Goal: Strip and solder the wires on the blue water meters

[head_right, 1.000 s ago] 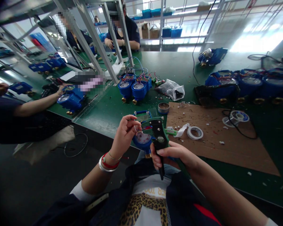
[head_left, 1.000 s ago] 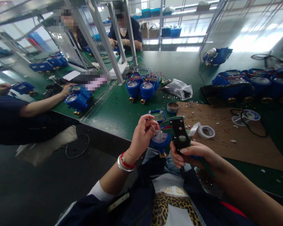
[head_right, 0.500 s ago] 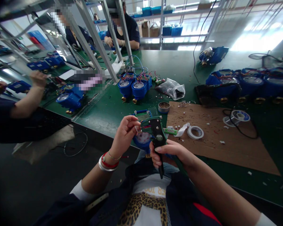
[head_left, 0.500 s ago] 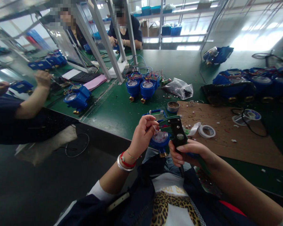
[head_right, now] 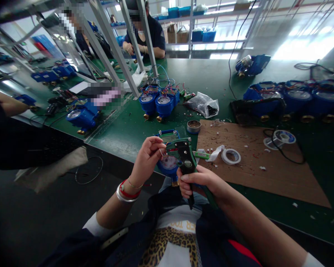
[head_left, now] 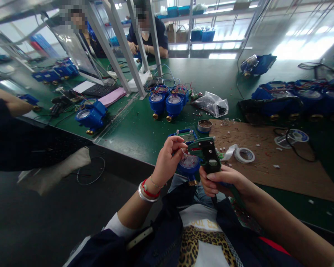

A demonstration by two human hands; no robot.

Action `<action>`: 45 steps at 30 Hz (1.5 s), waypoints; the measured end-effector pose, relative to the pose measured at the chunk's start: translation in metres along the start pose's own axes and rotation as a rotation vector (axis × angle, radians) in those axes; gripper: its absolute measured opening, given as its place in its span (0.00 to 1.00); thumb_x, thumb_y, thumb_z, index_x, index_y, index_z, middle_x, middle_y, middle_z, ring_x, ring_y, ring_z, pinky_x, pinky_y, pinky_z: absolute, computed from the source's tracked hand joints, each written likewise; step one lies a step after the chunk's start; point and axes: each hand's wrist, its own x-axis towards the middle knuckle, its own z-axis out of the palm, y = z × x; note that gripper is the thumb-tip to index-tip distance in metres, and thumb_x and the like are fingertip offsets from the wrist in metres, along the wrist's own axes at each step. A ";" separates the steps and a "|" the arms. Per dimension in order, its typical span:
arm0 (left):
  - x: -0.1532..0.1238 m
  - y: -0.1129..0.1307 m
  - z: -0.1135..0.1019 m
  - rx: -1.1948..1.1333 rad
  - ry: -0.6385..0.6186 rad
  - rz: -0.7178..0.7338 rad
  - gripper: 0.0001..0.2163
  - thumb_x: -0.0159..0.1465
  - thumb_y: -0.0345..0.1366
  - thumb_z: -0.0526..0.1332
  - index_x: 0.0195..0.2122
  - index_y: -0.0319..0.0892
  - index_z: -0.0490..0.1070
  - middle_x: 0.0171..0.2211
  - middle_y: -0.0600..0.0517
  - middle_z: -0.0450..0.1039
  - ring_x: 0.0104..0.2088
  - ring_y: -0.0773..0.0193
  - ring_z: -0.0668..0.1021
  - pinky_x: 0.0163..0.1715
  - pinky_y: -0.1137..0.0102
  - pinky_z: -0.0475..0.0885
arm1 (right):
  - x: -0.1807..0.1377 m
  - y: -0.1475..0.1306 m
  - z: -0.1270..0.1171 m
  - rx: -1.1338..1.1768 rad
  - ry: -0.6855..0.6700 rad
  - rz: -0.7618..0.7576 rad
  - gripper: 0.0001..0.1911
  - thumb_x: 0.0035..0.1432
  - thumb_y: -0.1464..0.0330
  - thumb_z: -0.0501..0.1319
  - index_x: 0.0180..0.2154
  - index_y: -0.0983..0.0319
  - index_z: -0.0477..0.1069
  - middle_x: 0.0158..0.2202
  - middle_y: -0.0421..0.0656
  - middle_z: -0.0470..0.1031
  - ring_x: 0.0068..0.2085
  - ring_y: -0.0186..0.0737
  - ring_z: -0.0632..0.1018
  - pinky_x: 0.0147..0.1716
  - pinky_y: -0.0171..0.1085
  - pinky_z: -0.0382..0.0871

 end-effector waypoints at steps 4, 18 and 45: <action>0.000 0.000 0.000 -0.030 0.001 -0.003 0.09 0.64 0.32 0.58 0.45 0.44 0.61 0.34 0.53 0.72 0.28 0.71 0.73 0.30 0.74 0.70 | 0.000 0.000 -0.001 0.005 -0.008 -0.009 0.07 0.57 0.68 0.62 0.34 0.66 0.67 0.23 0.38 0.63 0.24 0.31 0.66 0.26 0.34 0.61; 0.000 0.002 0.002 -0.059 0.004 -0.009 0.09 0.64 0.31 0.58 0.45 0.43 0.63 0.35 0.53 0.72 0.29 0.71 0.73 0.30 0.76 0.70 | 0.004 0.005 0.008 0.009 0.029 -0.047 0.10 0.56 0.68 0.64 0.29 0.65 0.64 0.20 0.36 0.60 0.21 0.28 0.63 0.23 0.32 0.60; -0.008 0.011 -0.007 0.119 0.014 0.089 0.12 0.64 0.33 0.58 0.49 0.42 0.66 0.41 0.48 0.74 0.31 0.69 0.75 0.36 0.72 0.72 | -0.029 -0.076 -0.124 -1.792 1.200 0.218 0.25 0.55 0.54 0.58 0.47 0.67 0.69 0.44 0.58 0.74 0.45 0.60 0.75 0.42 0.49 0.67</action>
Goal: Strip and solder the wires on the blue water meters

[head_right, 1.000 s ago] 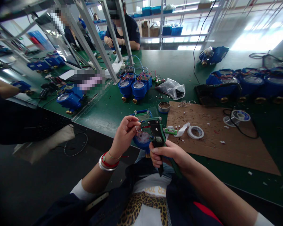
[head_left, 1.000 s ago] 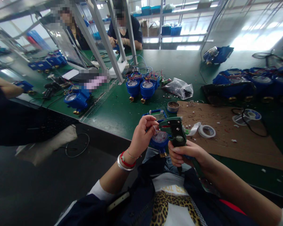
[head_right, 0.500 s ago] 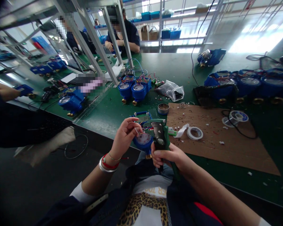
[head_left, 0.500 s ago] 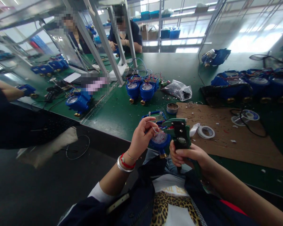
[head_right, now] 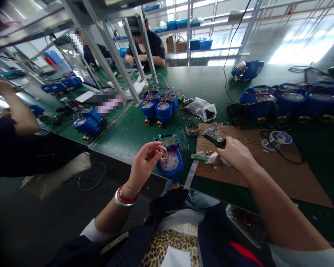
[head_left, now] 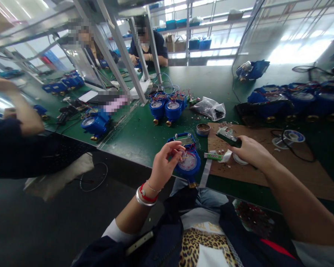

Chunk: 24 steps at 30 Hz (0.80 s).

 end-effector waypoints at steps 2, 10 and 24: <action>0.000 0.000 -0.005 0.061 0.006 0.005 0.09 0.64 0.33 0.59 0.46 0.42 0.69 0.40 0.48 0.75 0.33 0.67 0.76 0.37 0.71 0.72 | 0.012 0.006 0.010 -0.112 0.024 0.009 0.27 0.54 0.55 0.58 0.48 0.68 0.68 0.46 0.60 0.73 0.47 0.61 0.74 0.42 0.50 0.67; 0.012 -0.001 -0.014 0.143 -0.057 0.048 0.05 0.62 0.36 0.62 0.35 0.41 0.74 0.36 0.49 0.73 0.36 0.64 0.75 0.37 0.70 0.71 | 0.011 -0.014 0.014 -0.140 0.295 -0.191 0.22 0.57 0.60 0.58 0.49 0.65 0.70 0.49 0.54 0.71 0.51 0.57 0.70 0.51 0.51 0.61; 0.021 0.000 0.000 -0.242 0.039 -0.147 0.03 0.60 0.34 0.64 0.33 0.41 0.72 0.32 0.52 0.72 0.31 0.70 0.72 0.37 0.74 0.69 | 0.011 -0.020 -0.011 0.065 0.136 -0.272 0.13 0.60 0.71 0.54 0.41 0.63 0.75 0.46 0.48 0.76 0.48 0.44 0.75 0.51 0.38 0.64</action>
